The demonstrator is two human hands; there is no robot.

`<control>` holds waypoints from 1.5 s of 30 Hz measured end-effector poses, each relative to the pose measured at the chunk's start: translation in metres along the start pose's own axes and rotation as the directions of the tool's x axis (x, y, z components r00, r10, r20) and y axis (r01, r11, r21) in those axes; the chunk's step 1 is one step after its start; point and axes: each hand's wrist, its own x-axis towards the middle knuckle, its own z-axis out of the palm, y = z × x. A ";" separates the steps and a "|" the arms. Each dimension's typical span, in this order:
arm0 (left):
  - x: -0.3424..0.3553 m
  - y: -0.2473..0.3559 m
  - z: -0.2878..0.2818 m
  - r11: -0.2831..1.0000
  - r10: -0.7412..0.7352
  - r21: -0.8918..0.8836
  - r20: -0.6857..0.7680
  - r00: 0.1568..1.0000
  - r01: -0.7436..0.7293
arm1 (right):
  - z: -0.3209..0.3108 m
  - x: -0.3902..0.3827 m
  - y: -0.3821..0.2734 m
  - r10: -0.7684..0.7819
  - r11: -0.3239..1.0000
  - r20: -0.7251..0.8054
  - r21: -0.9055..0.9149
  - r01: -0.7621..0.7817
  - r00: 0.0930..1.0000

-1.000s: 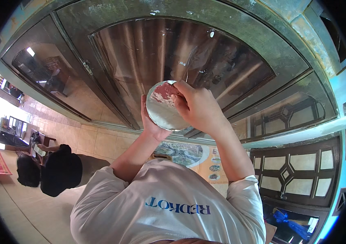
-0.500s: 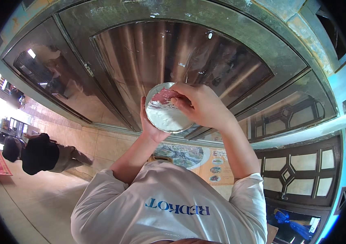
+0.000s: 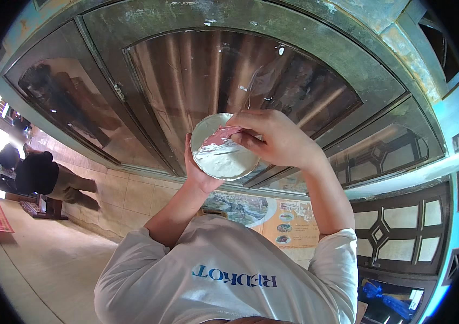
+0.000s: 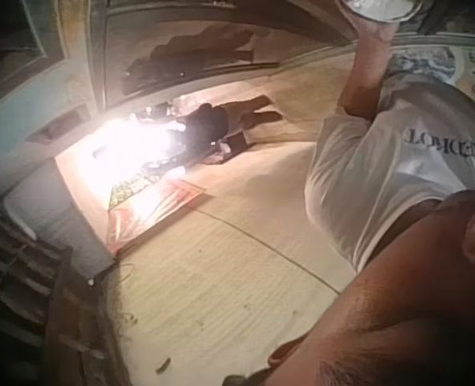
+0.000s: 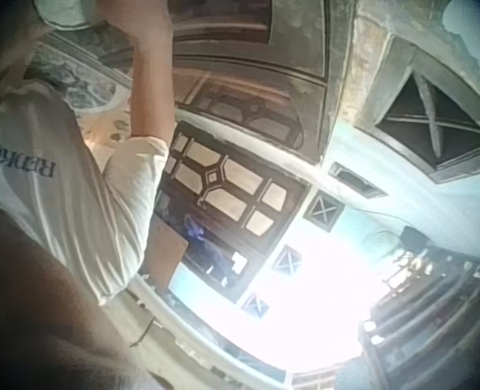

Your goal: The person applies white plaster from a bowl onto a damaged section of a wall using a putty knife.

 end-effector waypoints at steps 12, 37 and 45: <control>0.015 0.004 0.015 0.997 -0.026 0.068 -0.050 0.998 0.029 | -0.032 0.000 0.001 -0.124 0.992 0.034 0.032 0.123 0.992; -0.001 -0.016 0.057 0.993 -0.117 -0.022 -0.031 0.993 0.116 | -0.068 -0.017 -0.038 -0.062 0.954 0.246 -0.271 0.130 0.967; -0.001 -0.011 0.045 0.994 -0.086 -0.054 0.105 0.991 0.092 | -0.038 -0.022 -0.034 -0.112 0.954 0.028 -0.278 0.115 0.993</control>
